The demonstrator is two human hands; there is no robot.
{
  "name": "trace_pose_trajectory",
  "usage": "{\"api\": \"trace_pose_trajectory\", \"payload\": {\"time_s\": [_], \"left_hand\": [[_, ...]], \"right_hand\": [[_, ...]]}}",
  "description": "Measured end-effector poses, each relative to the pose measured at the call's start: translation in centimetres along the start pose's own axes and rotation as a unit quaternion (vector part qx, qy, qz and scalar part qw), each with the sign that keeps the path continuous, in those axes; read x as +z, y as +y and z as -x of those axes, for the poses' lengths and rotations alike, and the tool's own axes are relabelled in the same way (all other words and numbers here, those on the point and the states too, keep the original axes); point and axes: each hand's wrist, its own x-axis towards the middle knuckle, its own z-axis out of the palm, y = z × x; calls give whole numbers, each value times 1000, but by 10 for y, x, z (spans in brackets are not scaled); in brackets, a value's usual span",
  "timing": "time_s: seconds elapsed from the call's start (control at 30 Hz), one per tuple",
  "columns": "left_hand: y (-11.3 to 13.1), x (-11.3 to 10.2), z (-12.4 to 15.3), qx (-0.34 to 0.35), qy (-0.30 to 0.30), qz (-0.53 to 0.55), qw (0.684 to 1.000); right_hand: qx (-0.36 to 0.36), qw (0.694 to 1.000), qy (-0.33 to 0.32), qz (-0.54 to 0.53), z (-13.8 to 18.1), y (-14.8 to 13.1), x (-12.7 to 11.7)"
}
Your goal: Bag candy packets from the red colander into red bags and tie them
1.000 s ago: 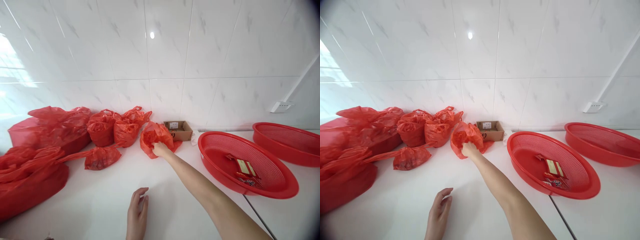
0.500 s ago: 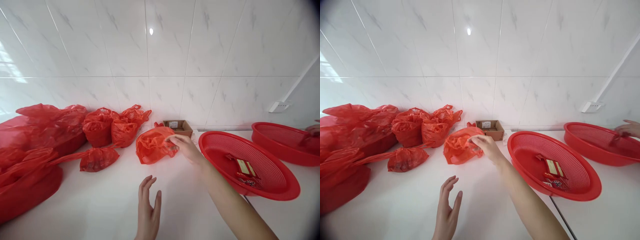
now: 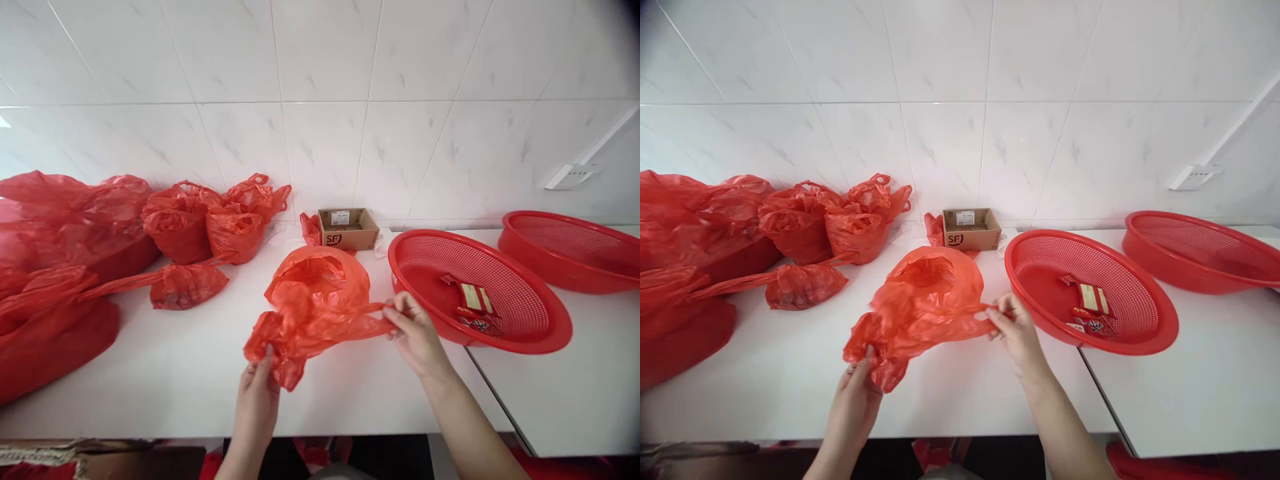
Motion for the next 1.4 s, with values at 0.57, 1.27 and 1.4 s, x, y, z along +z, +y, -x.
{"api": "trace_pose_trajectory", "payload": {"time_s": [0.57, 1.27, 1.4], "left_hand": [[41, -54, 19, -75, 91, -47, 992], [14, -14, 27, -124, -75, 27, 989], [22, -4, 22, -115, -53, 16, 992]], "right_hand": [[-86, 856, -64, 506, -29, 41, -5], [-82, 795, -341, 495, 27, -2, 59], [-71, 778, -266, 564, 24, 20, 38]]}}
